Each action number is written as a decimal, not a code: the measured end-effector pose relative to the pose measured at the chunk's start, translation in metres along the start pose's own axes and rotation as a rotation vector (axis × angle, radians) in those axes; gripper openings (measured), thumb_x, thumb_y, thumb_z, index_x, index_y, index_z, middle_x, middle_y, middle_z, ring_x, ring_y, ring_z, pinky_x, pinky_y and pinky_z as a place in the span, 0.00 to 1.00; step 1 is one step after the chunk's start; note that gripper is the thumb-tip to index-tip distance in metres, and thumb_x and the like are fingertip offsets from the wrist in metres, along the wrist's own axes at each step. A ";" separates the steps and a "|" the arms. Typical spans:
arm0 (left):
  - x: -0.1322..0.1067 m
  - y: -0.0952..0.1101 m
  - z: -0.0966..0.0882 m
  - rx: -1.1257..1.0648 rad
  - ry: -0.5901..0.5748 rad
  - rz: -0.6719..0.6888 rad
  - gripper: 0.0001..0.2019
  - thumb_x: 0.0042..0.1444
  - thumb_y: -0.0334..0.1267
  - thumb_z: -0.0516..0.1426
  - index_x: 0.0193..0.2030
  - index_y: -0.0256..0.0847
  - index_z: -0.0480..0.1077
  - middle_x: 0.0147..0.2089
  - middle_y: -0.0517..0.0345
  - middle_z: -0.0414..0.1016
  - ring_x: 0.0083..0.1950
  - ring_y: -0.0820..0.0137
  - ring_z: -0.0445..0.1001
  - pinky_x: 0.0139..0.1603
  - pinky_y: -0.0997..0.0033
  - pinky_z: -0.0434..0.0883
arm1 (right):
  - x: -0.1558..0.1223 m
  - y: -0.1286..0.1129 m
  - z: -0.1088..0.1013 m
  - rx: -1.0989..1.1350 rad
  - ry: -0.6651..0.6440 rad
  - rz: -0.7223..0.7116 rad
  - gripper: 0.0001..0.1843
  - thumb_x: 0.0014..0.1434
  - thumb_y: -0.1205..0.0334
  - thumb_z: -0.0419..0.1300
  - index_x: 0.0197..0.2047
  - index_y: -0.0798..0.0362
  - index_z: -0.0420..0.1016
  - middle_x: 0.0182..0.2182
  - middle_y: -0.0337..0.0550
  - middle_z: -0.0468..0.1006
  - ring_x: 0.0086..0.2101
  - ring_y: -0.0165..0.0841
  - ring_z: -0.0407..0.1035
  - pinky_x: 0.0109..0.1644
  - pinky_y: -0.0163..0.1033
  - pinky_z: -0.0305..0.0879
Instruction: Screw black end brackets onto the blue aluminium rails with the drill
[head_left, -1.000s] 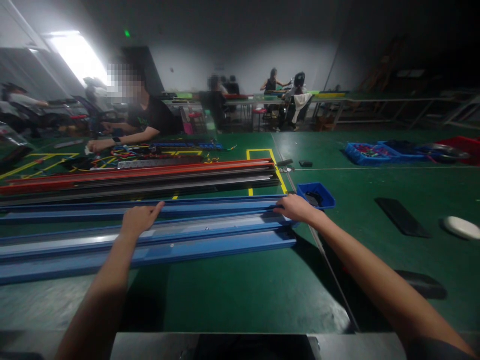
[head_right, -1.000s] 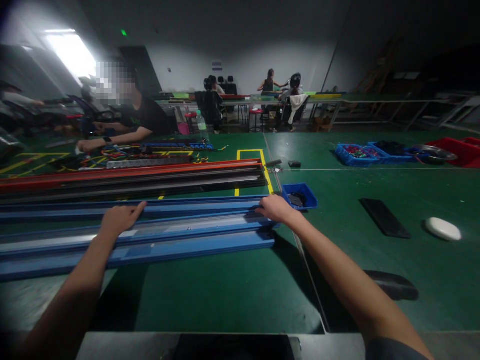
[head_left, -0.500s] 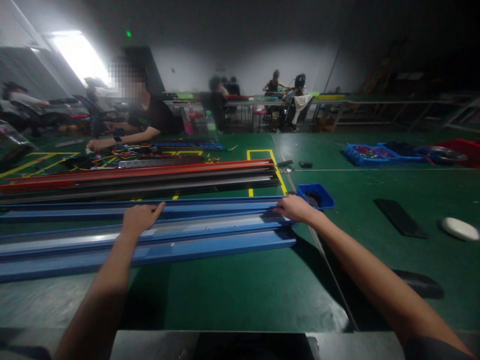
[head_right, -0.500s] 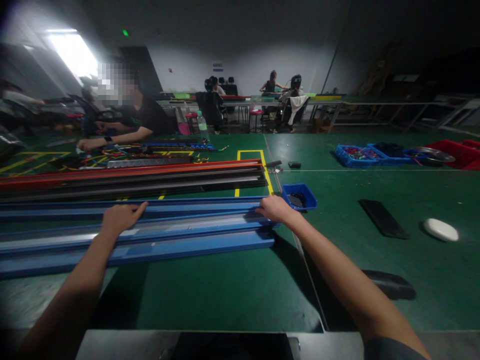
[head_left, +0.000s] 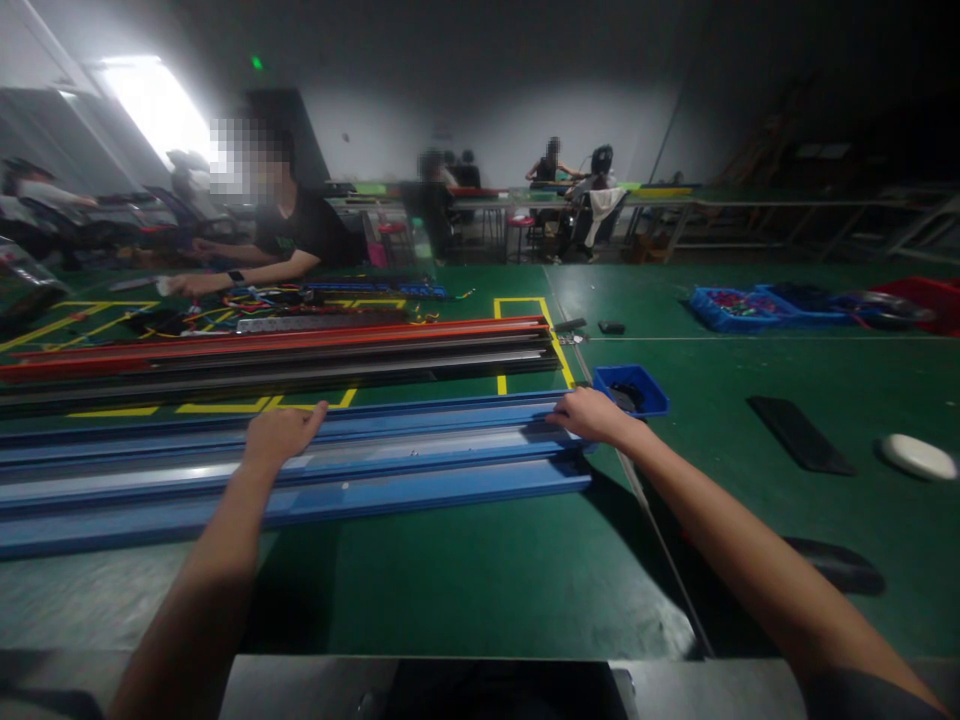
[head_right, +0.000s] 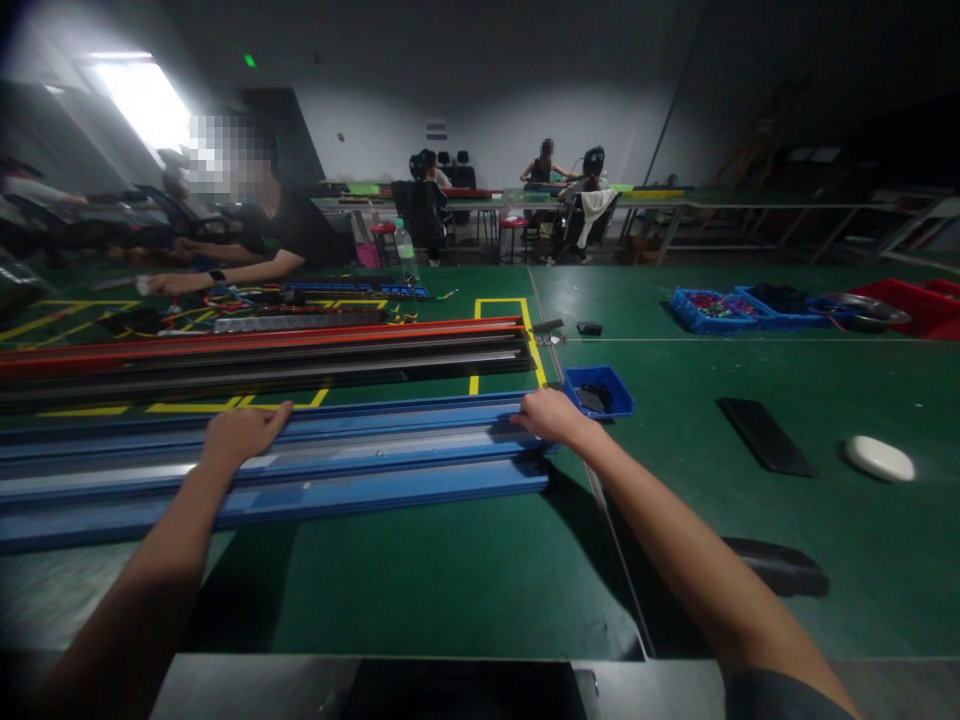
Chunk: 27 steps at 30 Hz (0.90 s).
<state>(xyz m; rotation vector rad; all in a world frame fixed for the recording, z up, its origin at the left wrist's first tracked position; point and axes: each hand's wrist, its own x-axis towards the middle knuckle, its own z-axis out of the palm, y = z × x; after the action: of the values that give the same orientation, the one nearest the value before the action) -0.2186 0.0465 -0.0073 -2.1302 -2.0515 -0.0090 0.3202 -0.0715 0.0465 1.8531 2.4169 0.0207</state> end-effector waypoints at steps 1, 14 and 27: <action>0.000 0.000 0.000 0.001 -0.002 -0.001 0.43 0.66 0.61 0.35 0.46 0.33 0.84 0.41 0.30 0.82 0.49 0.39 0.79 0.46 0.48 0.72 | 0.000 0.000 -0.001 0.002 -0.002 0.000 0.20 0.71 0.52 0.59 0.37 0.55 0.88 0.32 0.56 0.85 0.36 0.46 0.81 0.41 0.43 0.72; 0.000 -0.002 -0.011 -0.029 -0.075 -0.006 0.42 0.70 0.59 0.34 0.51 0.33 0.83 0.45 0.29 0.82 0.49 0.45 0.79 0.46 0.54 0.70 | -0.003 0.000 -0.016 0.105 -0.074 -0.036 0.17 0.71 0.56 0.59 0.40 0.56 0.87 0.35 0.53 0.86 0.37 0.41 0.80 0.42 0.38 0.69; -0.073 -0.059 -0.025 0.024 0.287 0.650 0.25 0.70 0.48 0.47 0.39 0.34 0.81 0.40 0.38 0.82 0.44 0.52 0.79 0.50 0.51 0.72 | -0.072 -0.003 -0.041 0.317 -0.031 0.161 0.21 0.70 0.53 0.55 0.33 0.56 0.81 0.29 0.51 0.82 0.29 0.38 0.77 0.32 0.38 0.61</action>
<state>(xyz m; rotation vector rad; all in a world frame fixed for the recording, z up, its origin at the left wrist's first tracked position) -0.2771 -0.0279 0.0148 -2.4998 -1.1402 -0.1851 0.3321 -0.1402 0.0915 2.1539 2.3539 -0.3976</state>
